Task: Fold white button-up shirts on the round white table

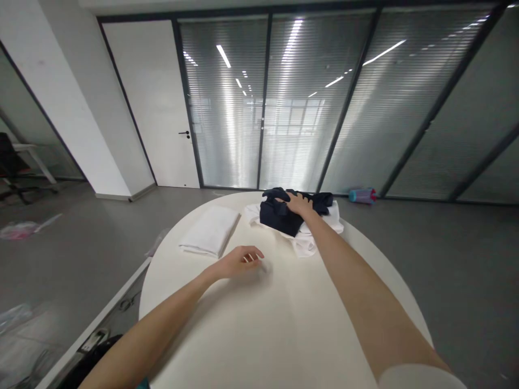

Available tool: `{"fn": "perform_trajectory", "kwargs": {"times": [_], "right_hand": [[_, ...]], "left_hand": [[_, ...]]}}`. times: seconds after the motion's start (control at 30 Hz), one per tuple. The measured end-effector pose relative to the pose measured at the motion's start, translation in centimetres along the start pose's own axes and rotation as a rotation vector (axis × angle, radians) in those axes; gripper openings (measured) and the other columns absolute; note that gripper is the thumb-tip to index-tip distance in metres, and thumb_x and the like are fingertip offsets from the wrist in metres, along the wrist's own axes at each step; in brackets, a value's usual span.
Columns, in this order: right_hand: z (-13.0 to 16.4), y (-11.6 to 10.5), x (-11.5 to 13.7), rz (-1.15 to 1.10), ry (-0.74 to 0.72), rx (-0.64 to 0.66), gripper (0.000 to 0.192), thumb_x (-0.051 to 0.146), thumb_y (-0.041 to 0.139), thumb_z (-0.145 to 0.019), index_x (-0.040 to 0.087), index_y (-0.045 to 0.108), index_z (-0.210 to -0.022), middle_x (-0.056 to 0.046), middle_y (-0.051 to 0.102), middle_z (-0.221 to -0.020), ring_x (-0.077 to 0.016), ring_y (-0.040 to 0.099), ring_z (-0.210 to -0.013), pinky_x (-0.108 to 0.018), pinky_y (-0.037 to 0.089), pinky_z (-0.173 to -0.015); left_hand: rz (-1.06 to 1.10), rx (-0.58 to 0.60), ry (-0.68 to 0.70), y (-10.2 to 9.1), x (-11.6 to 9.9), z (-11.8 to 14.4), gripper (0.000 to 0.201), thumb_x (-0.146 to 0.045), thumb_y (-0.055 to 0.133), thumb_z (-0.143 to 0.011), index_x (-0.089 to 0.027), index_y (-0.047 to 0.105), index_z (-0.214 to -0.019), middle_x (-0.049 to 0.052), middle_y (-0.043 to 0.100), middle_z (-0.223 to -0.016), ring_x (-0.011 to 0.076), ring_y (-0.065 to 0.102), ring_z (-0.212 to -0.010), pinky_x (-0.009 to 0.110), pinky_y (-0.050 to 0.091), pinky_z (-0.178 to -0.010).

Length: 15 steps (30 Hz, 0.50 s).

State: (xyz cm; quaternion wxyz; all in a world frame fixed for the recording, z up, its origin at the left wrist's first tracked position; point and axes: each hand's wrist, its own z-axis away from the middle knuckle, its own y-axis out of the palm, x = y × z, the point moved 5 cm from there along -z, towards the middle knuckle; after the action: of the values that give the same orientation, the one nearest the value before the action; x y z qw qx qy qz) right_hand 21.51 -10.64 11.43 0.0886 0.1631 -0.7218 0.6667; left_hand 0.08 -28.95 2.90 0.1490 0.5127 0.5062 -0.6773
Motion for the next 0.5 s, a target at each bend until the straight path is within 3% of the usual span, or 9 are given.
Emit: {"fn": "perform_trajectory", "kwargs": {"times": [0.07,0.17,0.3,0.4,0.5], "right_hand": [[-0.8,1.3,-1.2,0.016,0.066,0.06,0.089,0.075,0.054,-0.082,0.032,0.031,-0.155,-0.018,0.029,-0.159,-0.0435,0.035,-0.141,-0.068,0.022,-0.111],[-1.3,-0.2,-2.3,0.021,0.058,-0.006,0.089,0.079,0.05,-0.081,0.033,0.031,-0.155,-0.016,0.031,-0.159,-0.045,0.037,-0.139,-0.065,0.026,-0.111],[0.3,-3.5,-2.8,0.012,-0.023,-0.224,0.084,0.08,0.035,-0.087,0.029,0.037,-0.154,-0.014,0.042,-0.154,-0.0399,0.044,-0.136,-0.059,0.033,-0.11],[2.1,-5.0,-3.7,0.014,-0.041,-0.334,0.078,0.077,0.029,-0.091,0.024,0.054,-0.143,-0.014,0.055,-0.143,-0.0377,0.051,-0.129,-0.056,0.038,-0.107],[3.5,-6.0,-4.9,-0.01,-0.039,-0.444,0.067,0.069,0.033,-0.094,0.022,0.069,-0.126,-0.015,0.068,-0.124,-0.0367,0.061,-0.115,-0.053,0.045,-0.097]], "left_hand": [[-0.015,-0.001,-0.006,-0.3,0.1,0.0,0.042,-0.051,0.067,-0.084,-0.017,0.07,-0.108,0.007,0.071,-0.093,0.0137,0.063,-0.072,0.024,0.049,-0.066],[-0.069,-0.058,0.018,-1.5,-0.2,0.0,0.037,-0.047,0.063,-0.088,-0.017,0.069,-0.107,0.007,0.071,-0.094,0.0146,0.064,-0.074,0.025,0.05,-0.068],[-0.313,-0.354,-0.001,-5.3,-0.5,0.8,0.028,-0.037,0.054,-0.093,-0.018,0.068,-0.108,0.007,0.071,-0.101,0.0187,0.066,-0.088,0.029,0.051,-0.077],[-0.671,-0.571,-0.165,-8.6,0.2,2.0,0.029,-0.038,0.054,-0.094,-0.02,0.068,-0.112,0.009,0.069,-0.112,0.0254,0.064,-0.102,0.036,0.049,-0.089],[-0.84,-0.613,-0.414,-11.2,2.5,3.2,0.037,-0.046,0.05,-0.096,-0.022,0.067,-0.119,0.012,0.063,-0.126,0.0315,0.061,-0.112,0.042,0.048,-0.093]]}}
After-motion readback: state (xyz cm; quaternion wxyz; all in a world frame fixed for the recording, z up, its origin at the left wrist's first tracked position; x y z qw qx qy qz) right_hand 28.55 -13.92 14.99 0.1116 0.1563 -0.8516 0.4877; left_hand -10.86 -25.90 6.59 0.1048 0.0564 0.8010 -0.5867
